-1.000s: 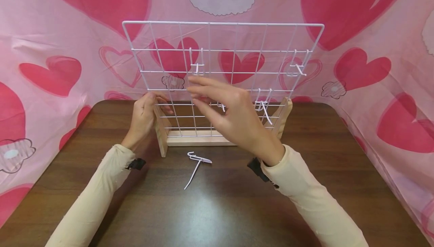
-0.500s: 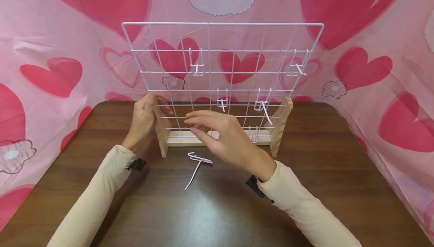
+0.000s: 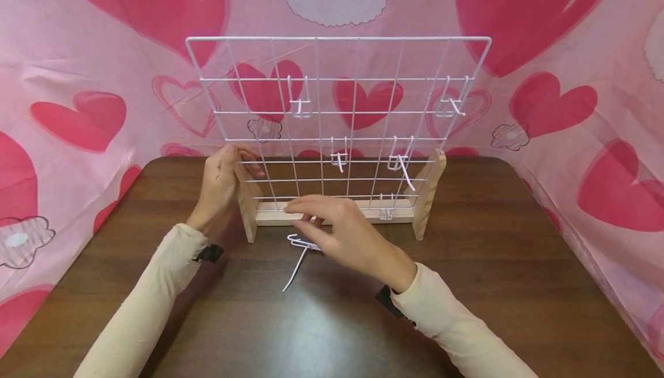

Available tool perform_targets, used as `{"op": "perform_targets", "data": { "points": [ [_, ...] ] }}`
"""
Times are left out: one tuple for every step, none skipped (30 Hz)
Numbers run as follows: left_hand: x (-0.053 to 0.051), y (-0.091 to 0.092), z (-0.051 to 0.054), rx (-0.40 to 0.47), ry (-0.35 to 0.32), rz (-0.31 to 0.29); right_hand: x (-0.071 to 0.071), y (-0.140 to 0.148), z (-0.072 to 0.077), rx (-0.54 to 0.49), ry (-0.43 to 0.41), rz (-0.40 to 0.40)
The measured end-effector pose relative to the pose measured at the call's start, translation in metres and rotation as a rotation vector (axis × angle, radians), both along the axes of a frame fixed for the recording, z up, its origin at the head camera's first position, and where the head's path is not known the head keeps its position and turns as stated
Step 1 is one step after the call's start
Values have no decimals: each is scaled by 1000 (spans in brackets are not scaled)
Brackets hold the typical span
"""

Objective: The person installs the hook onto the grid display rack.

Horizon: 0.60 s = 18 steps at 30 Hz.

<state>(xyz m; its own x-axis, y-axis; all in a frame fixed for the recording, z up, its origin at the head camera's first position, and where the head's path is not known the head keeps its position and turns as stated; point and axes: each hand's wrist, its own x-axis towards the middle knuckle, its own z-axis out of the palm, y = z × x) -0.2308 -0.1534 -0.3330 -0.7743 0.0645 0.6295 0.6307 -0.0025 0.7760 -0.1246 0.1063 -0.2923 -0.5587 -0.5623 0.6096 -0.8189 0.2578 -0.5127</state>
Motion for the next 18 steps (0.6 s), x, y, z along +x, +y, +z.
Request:
{"op": "perform_targets", "data": {
  "points": [
    [0,0,0,-2,-3,4,0,-1,-3,-1,-2,10],
    [0,0,0,-6,-8,7,0,-2,-5,3,6,10],
    [0,0,0,-8,-10,11,0,-3,-8,4,14,12],
    [0,1,0,-12,-13,14,0,-3,-10,7,19,15],
    [0,2,1,-16,-15,17,-1,-4,-13,12,23,17],
    [1,2,1,-18,-15,17,-1,-4,-16,14,25,19],
    [0,3,1,-19,-13,16,0,-4,-19,15,24,20],
    [0,3,1,-23,-10,15,0,-5,-22,15,20,24],
    [0,3,1,-24,-7,13,0,-5,-25,13,12,30],
    [0,4,2,-28,-7,12,0,-6,-27,14,-2,37],
    [0,4,2,-30,-11,16,0,-6,-30,18,-17,40],
    [0,3,2,-28,-16,18,0,-7,-32,25,-35,44],
    [0,3,3,-27,-20,21,0,-8,-34,36,-52,47],
    [0,3,3,-26,-22,24,0,-9,-36,50,-70,51],
    [1,2,2,-22,-24,23,0,-10,-37,66,-89,55],
    [1,1,2,-21,-22,25,1,-11,-39,85,-105,58],
    [2,1,2,-20,-20,24,1,-12,-41,107,-121,59],
    [1,0,1,-20,-16,19,1,-13,-42,131,-135,62]
  ]
}}
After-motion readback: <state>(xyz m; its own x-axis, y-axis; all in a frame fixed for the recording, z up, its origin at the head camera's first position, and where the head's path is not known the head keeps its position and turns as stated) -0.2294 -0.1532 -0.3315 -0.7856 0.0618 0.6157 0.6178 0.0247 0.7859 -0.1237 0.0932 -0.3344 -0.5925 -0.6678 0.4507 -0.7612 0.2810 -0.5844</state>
